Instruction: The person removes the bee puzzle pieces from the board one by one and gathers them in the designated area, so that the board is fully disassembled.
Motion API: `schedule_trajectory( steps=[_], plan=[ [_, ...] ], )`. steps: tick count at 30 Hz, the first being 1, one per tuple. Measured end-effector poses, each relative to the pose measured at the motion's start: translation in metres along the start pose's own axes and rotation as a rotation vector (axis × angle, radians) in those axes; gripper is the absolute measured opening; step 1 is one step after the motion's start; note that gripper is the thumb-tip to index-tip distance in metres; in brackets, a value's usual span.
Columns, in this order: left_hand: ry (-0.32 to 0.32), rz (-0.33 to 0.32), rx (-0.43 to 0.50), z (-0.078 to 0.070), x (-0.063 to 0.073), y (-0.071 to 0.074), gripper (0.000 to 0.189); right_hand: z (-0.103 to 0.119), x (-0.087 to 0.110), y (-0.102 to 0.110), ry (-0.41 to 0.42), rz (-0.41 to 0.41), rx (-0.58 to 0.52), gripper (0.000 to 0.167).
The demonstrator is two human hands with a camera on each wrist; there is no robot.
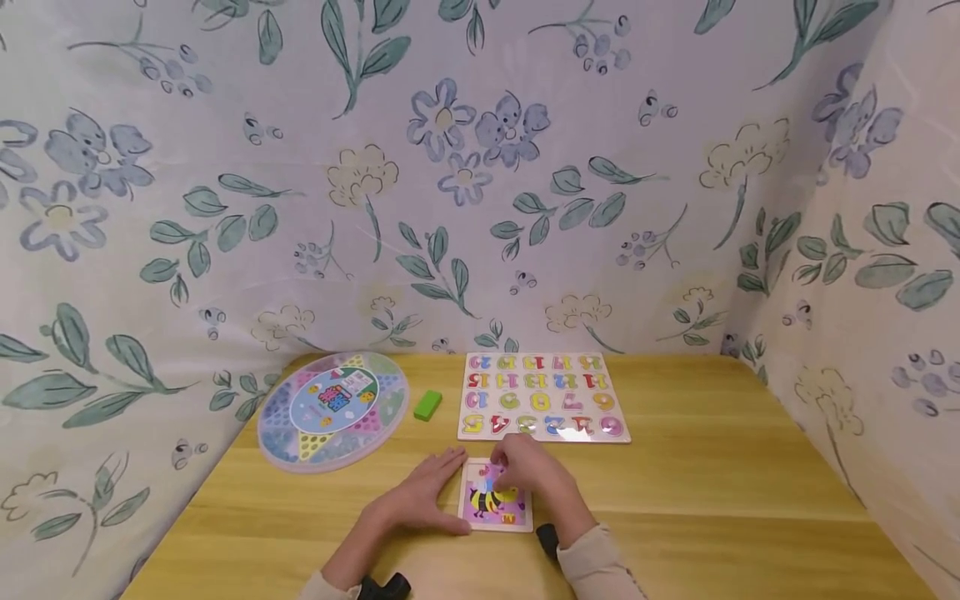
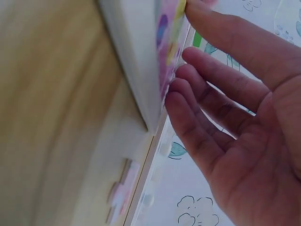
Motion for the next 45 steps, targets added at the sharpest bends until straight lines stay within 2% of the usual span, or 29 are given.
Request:
schedule_trajectory(
  steps=[7,14,23,28,36,45],
  plan=[
    [-0.003,-0.013,-0.015,0.0002,0.0017,0.0002,0.112,-0.0059,-0.0001,-0.0018,-0.024,0.008,0.029,0.021],
    [-0.007,-0.008,-0.009,-0.0005,0.0021,0.0000,0.113,-0.0084,0.0003,-0.0007,-0.033,0.002,0.022,0.021],
    [0.004,-0.001,-0.009,0.0004,0.0016,-0.0014,0.113,-0.0054,-0.0001,-0.0035,-0.005,0.014,0.044,0.018],
    [-0.010,-0.008,-0.015,0.0000,0.0010,-0.0031,0.113,-0.0056,0.0002,-0.0060,0.020,0.014,-0.008,0.017],
    [-0.015,-0.020,-0.013,-0.0021,0.0006,-0.0062,0.112,-0.0103,0.0075,0.0012,-0.086,0.008,0.036,0.022],
    [0.005,-0.001,-0.019,-0.0005,0.0008,-0.0034,0.115,-0.0050,0.0044,-0.0008,-0.059,-0.002,0.023,0.021]
  ],
)
Point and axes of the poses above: each hand's wrist, its own x-axis away from the middle knuckle, its own y-axis out of the back of the hand, z = x × y, the point moved 8 cm from there along -x, towards the middle knuckle, and after that the axes turned 15 degrees about y, right-handed, at the moved point
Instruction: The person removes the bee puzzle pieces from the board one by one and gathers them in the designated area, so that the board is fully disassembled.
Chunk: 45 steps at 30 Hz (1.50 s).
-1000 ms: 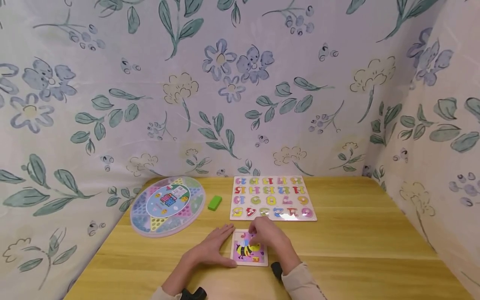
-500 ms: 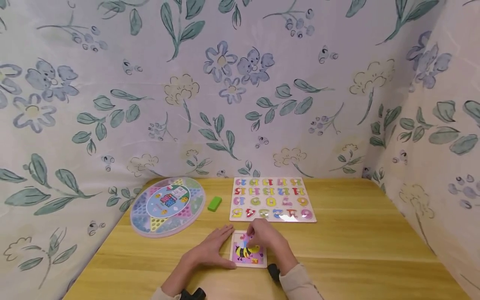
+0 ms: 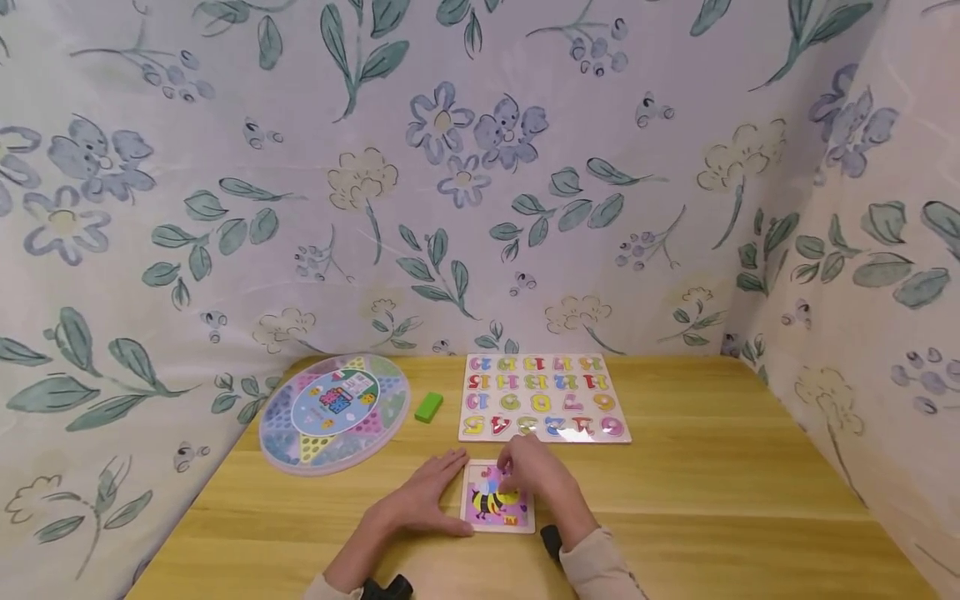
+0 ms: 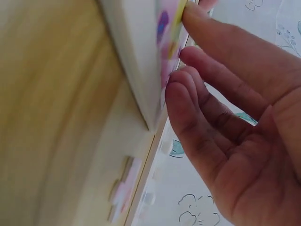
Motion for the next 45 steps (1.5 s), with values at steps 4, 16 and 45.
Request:
schedule_trajectory(
  steps=[4,16,45],
  plan=[
    [0.000,-0.006,-0.006,-0.0008,0.0016,0.0021,0.115,0.0011,-0.0007,-0.0002,0.002,-0.011,-0.024,0.024],
    [-0.017,-0.007,0.001,-0.0015,0.0018,0.0038,0.114,-0.0001,-0.0034,0.0027,0.021,-0.038,-0.025,0.026],
    [-0.016,0.003,-0.024,-0.0025,0.0002,0.0010,0.113,-0.0075,-0.0047,0.0005,0.041,-0.003,-0.087,0.025]
  ],
)
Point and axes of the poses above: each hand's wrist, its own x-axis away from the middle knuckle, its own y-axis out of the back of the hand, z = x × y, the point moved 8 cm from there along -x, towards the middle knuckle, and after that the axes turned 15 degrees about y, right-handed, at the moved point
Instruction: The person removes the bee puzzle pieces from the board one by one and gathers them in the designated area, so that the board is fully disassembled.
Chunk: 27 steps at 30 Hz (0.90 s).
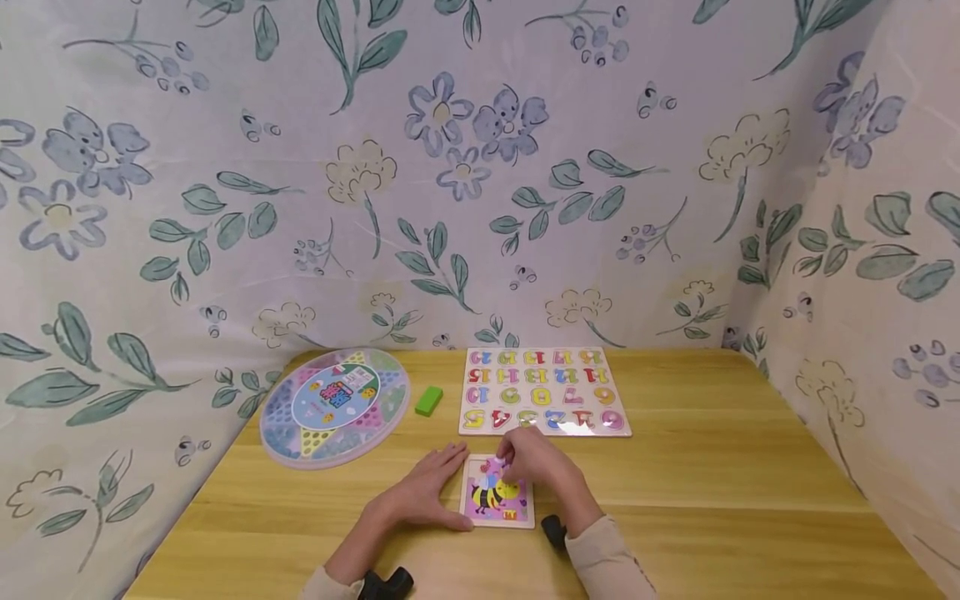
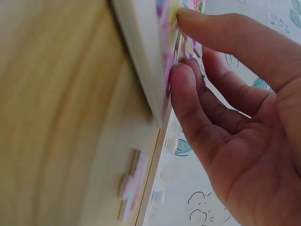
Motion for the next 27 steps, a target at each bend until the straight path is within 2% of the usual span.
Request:
schedule_trajectory(
  steps=[15,27],
  plan=[
    [-0.005,-0.006,-0.005,-0.0002,-0.0024,0.0011,0.113,-0.0034,-0.0016,0.0019,-0.008,-0.013,-0.037,0.025],
    [-0.009,-0.008,-0.006,-0.0004,0.0006,0.0002,0.113,-0.0001,0.0009,0.0011,0.039,-0.019,-0.010,0.022]
  ],
)
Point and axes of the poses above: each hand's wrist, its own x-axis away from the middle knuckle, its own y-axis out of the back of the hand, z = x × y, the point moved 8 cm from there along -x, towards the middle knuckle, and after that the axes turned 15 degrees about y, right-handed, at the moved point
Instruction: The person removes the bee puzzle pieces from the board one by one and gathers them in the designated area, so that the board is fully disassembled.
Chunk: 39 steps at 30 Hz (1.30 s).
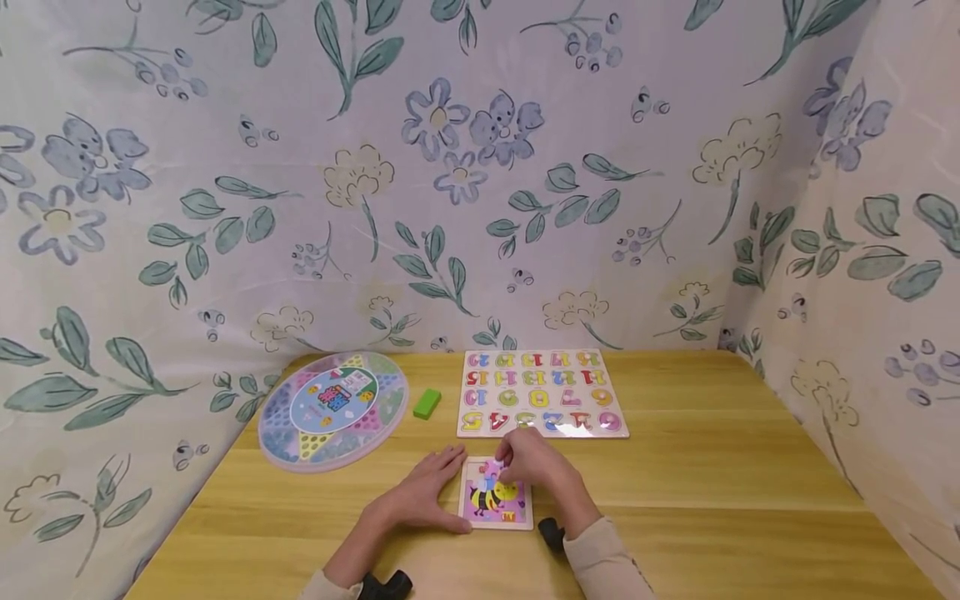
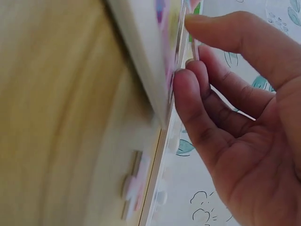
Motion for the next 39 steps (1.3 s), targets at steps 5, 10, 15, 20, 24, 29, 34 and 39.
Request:
schedule_trajectory(
  steps=[5,10,15,20,24,29,34,39],
  plan=[
    [0.000,-0.004,0.011,-0.001,0.000,0.002,0.113,0.000,0.002,0.008,-0.020,-0.015,-0.008,0.020],
    [0.004,-0.006,0.009,-0.001,0.000,0.001,0.114,-0.004,0.008,0.013,0.000,-0.008,-0.040,0.018],
    [0.004,-0.012,0.006,0.001,-0.001,0.000,0.114,-0.008,0.018,0.021,0.044,-0.019,-0.068,0.019],
    [0.000,0.002,0.003,0.003,-0.001,-0.002,0.114,-0.015,0.030,0.031,0.053,-0.032,-0.039,0.019],
    [0.000,0.003,0.004,0.004,0.001,-0.002,0.114,-0.021,0.039,0.039,0.066,-0.032,-0.030,0.018],
    [-0.003,-0.005,0.017,0.004,0.002,0.000,0.114,-0.026,0.046,0.047,0.089,-0.027,-0.019,0.017],
    [-0.003,-0.004,0.024,0.004,0.000,0.000,0.114,-0.035,0.055,0.054,0.050,-0.030,-0.052,0.018],
    [0.003,-0.006,0.042,0.003,-0.002,-0.001,0.114,-0.042,0.063,0.061,0.016,-0.036,-0.061,0.018]
  ],
)
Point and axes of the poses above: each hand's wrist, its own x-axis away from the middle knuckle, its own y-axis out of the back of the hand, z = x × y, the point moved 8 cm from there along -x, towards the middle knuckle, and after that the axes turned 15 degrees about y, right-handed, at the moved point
